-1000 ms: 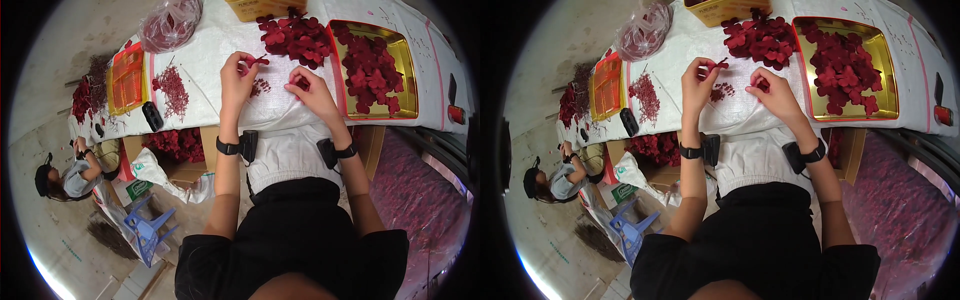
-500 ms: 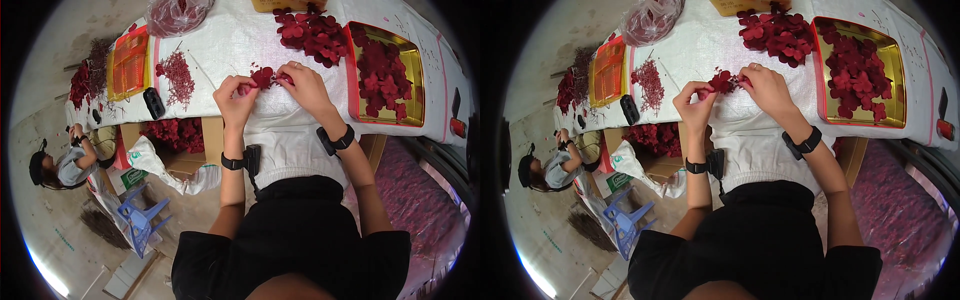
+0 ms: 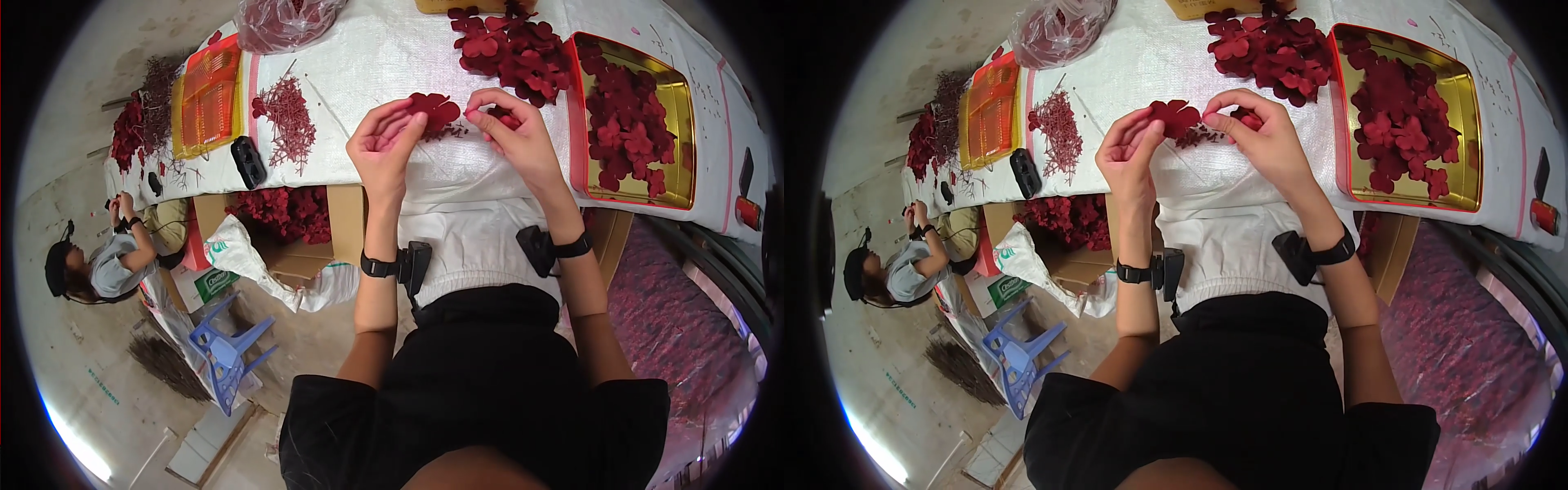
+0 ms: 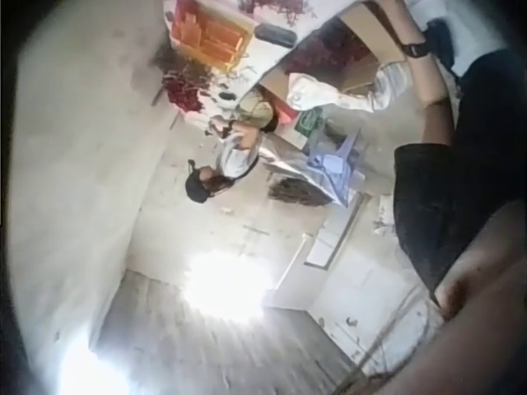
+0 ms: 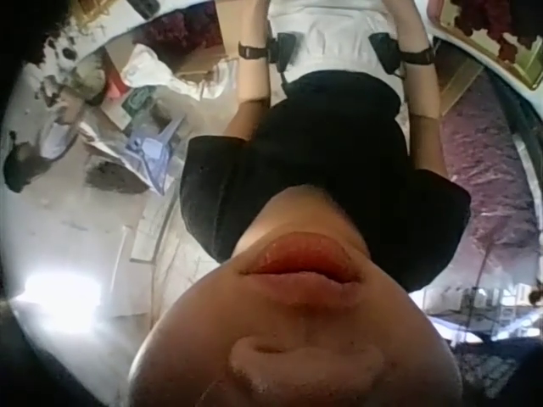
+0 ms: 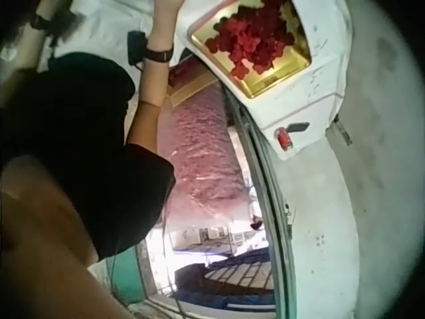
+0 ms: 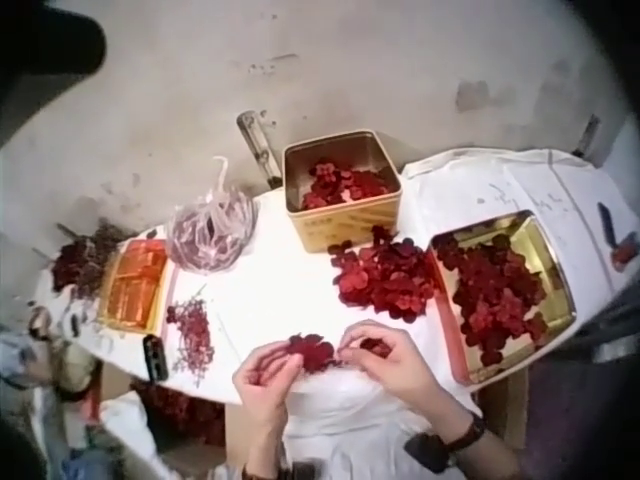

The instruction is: Manually folding and assembling small red fabric pieces into decorative shapes at a workbench.

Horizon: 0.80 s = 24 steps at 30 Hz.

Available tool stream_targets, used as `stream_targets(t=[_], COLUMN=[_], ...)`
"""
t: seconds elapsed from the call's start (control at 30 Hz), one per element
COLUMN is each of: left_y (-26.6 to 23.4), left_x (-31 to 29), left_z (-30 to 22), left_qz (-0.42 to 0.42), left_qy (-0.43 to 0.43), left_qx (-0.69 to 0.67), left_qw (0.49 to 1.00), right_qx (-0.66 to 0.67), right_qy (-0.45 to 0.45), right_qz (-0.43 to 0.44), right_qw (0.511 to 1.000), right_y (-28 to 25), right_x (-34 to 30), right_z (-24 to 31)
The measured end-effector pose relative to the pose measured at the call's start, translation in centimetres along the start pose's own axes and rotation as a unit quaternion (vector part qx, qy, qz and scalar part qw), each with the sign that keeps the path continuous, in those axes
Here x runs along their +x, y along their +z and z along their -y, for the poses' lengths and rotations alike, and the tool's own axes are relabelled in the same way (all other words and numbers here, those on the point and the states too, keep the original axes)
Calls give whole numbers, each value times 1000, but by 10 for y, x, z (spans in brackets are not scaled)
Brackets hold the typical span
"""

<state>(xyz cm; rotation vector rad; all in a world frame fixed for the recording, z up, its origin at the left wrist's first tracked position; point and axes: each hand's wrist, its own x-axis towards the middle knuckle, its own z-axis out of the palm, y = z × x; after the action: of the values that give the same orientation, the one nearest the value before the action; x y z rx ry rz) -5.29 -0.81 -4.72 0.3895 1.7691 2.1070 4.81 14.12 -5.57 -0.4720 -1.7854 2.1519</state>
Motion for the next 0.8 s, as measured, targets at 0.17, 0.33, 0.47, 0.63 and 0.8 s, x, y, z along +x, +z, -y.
stream_targets(t=[0.17, 0.33, 0.47, 0.63, 0.8], left_y=[21, 35, 40, 39, 39], left_x=[-9, -18, -20, -21, -18], left_z=[-16, -29, -28, -25, -26], left_qz=[1, 30, 46, 73, 95], left_qy=[-10, 4, 16, -3, -19], left_qx=[23, 20, 13, -12, -39], left_qw=[1000, 999, 999, 997, 995], right_qx=[111, 79, 112, 143, 140], right_qy=[22, 18, 59, 85, 92], right_qz=[-27, -40, -52, -62, -45], right_qw=[993, 996, 991, 984, 985], right_y=[6, 6, 2, 3, 1], right_x=[-14, -17, -21, -24, -24], right_z=[25, 31, 33, 34, 31])
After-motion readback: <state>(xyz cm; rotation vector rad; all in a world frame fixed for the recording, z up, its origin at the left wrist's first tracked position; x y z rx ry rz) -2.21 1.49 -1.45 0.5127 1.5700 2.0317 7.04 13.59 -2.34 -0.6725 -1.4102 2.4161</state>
